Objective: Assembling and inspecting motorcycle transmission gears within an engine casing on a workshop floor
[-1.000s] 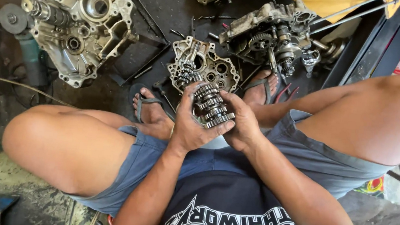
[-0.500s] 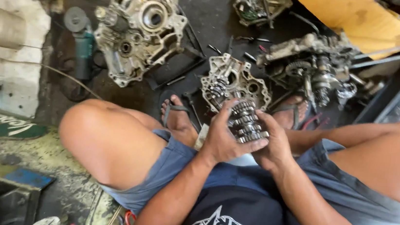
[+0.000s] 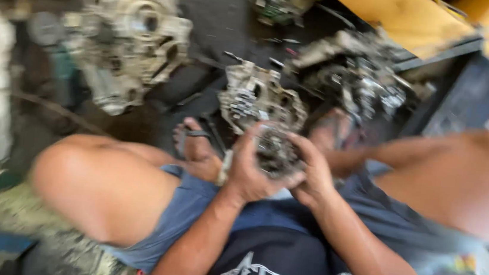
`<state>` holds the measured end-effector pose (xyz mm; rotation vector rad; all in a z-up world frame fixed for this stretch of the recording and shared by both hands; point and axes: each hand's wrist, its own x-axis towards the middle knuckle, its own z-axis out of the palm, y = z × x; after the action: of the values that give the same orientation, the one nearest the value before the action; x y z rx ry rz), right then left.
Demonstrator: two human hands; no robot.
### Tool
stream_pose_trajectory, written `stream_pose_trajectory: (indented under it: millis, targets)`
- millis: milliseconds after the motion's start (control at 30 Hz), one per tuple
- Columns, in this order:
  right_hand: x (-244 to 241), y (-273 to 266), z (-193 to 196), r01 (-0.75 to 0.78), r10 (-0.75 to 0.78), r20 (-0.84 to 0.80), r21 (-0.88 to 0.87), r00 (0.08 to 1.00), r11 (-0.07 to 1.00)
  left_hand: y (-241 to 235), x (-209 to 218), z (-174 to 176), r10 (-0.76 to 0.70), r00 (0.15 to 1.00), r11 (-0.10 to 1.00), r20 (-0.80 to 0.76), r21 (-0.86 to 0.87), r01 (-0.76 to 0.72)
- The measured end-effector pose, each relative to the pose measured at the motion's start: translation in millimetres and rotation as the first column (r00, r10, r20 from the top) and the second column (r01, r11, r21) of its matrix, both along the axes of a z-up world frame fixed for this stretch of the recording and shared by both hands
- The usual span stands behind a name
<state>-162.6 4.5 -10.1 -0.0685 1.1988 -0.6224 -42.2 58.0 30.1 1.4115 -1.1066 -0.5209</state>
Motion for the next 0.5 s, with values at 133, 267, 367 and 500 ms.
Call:
stream_pose_trajectory:
  millis: [133, 267, 367, 500]
  targets:
    - [-13, -2, 7, -0.042, 0.042, -0.045, 0.01, 0.998, 0.999, 0, -3, 22, 0.128, 0.989, 0.991, 0.076, -0.047, -0.125]
    - [-37, -3, -21, -0.13, 0.116, -0.155, -0.088, 0.981, 0.988, 8, -1, 35, 0.159, 0.982, 0.983, 0.101, 0.081, -0.167]
    - [-27, -8, -26, -0.175, 0.174, -0.022, -0.08, 0.985, 0.981, 10, 12, 47, 0.207, 0.977, 0.957, 0.046, 0.199, -0.212]
    - [-22, -15, -50, -0.224, 0.232, 0.056, -0.123, 0.971, 0.967, 10, 31, 65, 0.392, 0.882, 0.858, -0.264, 0.451, -0.246]
